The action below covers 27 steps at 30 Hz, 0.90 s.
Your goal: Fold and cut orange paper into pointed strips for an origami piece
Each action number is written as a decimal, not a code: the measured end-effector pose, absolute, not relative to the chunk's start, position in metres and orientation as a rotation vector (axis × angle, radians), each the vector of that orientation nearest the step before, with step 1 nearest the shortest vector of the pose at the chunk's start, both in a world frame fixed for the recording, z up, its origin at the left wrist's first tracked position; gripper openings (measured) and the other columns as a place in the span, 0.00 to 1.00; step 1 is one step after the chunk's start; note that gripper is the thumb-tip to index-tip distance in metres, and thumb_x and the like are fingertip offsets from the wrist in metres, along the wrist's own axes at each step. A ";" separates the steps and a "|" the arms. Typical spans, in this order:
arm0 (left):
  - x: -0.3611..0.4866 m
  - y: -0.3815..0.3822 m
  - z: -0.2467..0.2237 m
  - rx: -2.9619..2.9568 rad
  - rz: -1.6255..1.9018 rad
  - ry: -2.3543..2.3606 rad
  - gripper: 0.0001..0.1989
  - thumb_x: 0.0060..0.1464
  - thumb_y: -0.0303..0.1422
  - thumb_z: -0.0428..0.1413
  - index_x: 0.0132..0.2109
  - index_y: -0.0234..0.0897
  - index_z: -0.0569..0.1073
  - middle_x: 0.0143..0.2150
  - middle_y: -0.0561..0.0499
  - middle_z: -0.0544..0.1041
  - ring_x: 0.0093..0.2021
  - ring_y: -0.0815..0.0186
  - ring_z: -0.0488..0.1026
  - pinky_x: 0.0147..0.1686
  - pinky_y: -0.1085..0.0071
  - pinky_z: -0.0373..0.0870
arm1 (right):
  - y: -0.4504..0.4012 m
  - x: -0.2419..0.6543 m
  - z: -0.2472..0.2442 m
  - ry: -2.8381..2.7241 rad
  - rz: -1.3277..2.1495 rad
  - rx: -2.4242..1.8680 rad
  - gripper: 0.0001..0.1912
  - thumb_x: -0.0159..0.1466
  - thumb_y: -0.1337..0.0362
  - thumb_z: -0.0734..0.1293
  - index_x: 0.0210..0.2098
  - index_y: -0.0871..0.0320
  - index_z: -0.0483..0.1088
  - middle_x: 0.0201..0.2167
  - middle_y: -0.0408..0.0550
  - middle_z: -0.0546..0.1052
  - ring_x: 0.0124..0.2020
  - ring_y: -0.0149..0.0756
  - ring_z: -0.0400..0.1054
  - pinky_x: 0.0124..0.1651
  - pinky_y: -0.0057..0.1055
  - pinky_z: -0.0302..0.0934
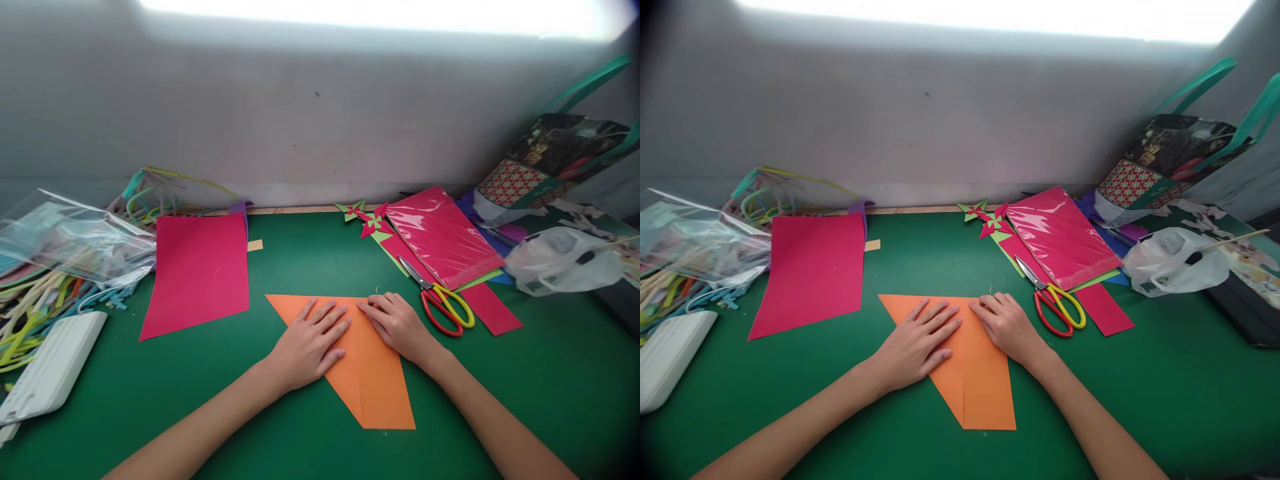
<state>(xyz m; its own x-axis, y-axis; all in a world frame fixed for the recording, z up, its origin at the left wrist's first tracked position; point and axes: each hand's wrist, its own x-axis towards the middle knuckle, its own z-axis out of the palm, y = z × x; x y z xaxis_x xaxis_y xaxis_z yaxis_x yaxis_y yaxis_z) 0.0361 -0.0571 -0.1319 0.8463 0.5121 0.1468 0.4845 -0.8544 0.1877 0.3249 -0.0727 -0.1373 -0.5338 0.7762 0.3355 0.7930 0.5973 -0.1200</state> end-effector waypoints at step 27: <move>0.026 -0.053 -0.130 2.893 0.215 0.767 0.34 0.75 0.50 0.42 0.79 0.42 0.47 0.79 0.49 0.52 0.79 0.55 0.50 0.77 0.52 0.35 | -0.065 0.311 -0.134 -2.557 -0.082 -1.355 0.27 0.73 0.73 0.60 0.68 0.51 0.68 0.56 0.56 0.75 0.46 0.48 0.65 0.48 0.44 0.60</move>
